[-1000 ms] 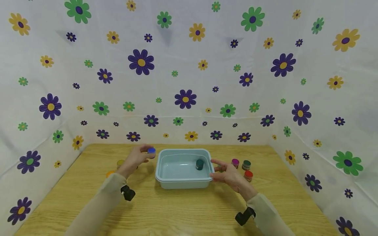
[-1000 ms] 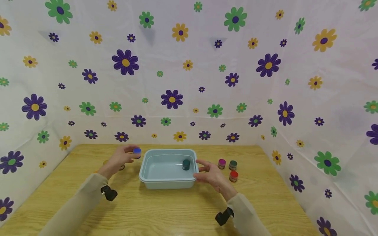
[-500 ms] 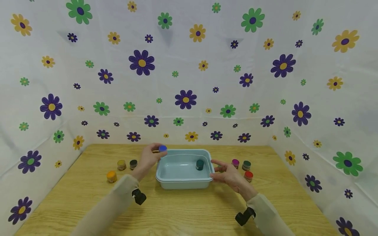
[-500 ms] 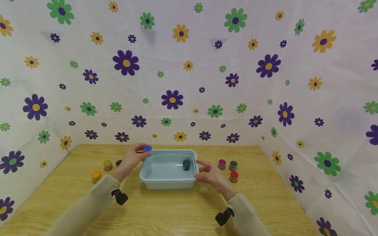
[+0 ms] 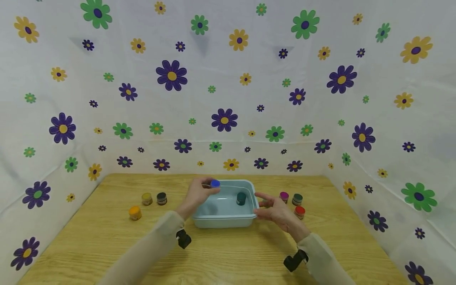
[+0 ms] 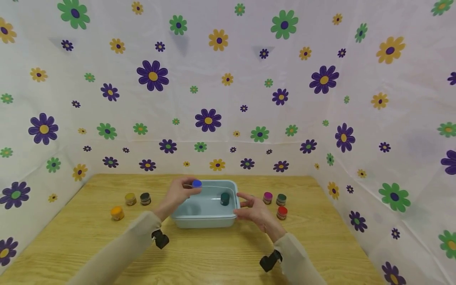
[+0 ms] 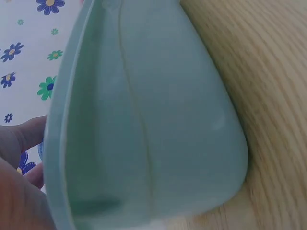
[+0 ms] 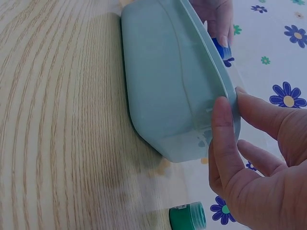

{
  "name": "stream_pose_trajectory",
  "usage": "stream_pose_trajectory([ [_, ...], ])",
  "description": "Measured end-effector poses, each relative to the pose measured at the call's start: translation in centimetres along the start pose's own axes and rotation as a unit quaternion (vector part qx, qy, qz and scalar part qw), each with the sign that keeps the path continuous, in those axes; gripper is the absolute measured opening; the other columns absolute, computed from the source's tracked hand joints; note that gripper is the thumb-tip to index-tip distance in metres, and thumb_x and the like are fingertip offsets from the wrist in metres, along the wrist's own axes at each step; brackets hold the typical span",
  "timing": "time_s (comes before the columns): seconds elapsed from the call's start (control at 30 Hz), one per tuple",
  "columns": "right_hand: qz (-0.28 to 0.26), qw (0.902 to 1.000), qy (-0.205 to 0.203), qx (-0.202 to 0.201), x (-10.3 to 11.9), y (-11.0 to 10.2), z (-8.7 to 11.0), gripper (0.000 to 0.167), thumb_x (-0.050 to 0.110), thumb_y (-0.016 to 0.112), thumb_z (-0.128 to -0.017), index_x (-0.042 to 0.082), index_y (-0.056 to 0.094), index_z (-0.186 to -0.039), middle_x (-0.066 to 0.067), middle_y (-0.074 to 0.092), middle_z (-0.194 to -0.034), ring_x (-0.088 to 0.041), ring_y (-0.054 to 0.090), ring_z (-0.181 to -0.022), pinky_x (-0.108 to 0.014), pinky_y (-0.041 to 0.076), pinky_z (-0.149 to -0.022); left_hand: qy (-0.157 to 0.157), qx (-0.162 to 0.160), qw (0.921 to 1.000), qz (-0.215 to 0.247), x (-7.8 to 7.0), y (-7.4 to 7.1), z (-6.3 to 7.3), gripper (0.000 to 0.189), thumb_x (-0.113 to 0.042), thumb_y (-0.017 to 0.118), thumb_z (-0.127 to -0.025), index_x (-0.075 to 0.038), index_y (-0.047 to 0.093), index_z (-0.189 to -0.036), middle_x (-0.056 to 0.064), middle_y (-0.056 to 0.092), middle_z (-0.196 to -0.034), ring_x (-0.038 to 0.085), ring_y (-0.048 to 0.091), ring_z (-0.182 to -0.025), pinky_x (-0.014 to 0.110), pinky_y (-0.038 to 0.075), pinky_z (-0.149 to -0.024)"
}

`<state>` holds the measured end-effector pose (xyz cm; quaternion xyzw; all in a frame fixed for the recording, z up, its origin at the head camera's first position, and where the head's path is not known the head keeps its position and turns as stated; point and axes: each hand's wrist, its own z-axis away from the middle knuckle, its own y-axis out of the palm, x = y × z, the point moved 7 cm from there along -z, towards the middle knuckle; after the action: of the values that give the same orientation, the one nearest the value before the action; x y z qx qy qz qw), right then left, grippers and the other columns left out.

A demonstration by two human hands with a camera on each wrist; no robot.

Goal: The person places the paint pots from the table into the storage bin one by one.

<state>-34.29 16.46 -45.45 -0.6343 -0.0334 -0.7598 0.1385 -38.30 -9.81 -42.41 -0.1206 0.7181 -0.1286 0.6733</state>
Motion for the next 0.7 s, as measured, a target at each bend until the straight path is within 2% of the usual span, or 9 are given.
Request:
stream_pose_trajectory([
  [0.13, -0.001, 1.0000, 0.000, 0.001, 0.0, 0.0, 0.0, 0.068, 0.001, 0.073, -0.086, 0.010, 0.045, -0.147, -0.025, 0.049, -0.126, -0.020, 0.065, -0.089, -0.035, 0.059, -0.084, 0.011, 0.017, 0.9998, -0.010, -0.3, 1.3, 0.3, 0.030, -0.014, 0.077, -0.085, -0.009, 0.070, -0.113, 0.007, 0.066, -0.106, 0.021, 0.061, -0.094, 0.030, 0.055, -0.079],
  [0.33, -0.002, 1.0000, -0.003, 0.008, 0.1, 0.1, 0.0, 0.069, 0.002, 0.073, -0.086, 0.010, 0.044, -0.148, -0.027, 0.048, -0.127, -0.019, 0.065, -0.088, -0.035, 0.059, -0.084, 0.001, 0.042, 0.9985, -0.033, -0.2, 2.5, 0.5, 0.036, -0.019, 0.080, -0.082, -0.013, 0.070, -0.116, 0.006, 0.066, -0.106, 0.020, 0.061, -0.092, 0.031, 0.053, -0.075],
  [0.53, -0.002, 1.0000, 0.000, 0.006, 0.2, 0.2, 0.0, 0.069, 0.003, 0.073, -0.086, 0.009, 0.044, -0.148, -0.027, 0.049, -0.128, -0.019, 0.065, -0.089, -0.038, 0.058, -0.088, -0.015, 0.104, 0.9944, 0.003, 0.2, 3.9, 0.5, 0.038, -0.015, 0.078, -0.084, -0.010, 0.067, -0.120, 0.008, 0.067, -0.101, 0.026, 0.062, -0.087, 0.034, 0.053, -0.069],
  [0.7, 0.001, 1.0000, 0.002, -0.001, 0.1, 0.0, 0.0, 0.069, 0.004, 0.074, -0.085, 0.010, 0.045, -0.147, -0.025, 0.050, -0.126, -0.020, 0.065, -0.088, -0.036, 0.059, -0.085, -0.013, 0.137, 0.9904, -0.012, 0.1, 5.2, 0.6, 0.036, -0.015, 0.077, -0.085, -0.007, 0.066, -0.118, 0.010, 0.069, -0.098, 0.028, 0.070, -0.083, 0.035, 0.054, -0.064],
])
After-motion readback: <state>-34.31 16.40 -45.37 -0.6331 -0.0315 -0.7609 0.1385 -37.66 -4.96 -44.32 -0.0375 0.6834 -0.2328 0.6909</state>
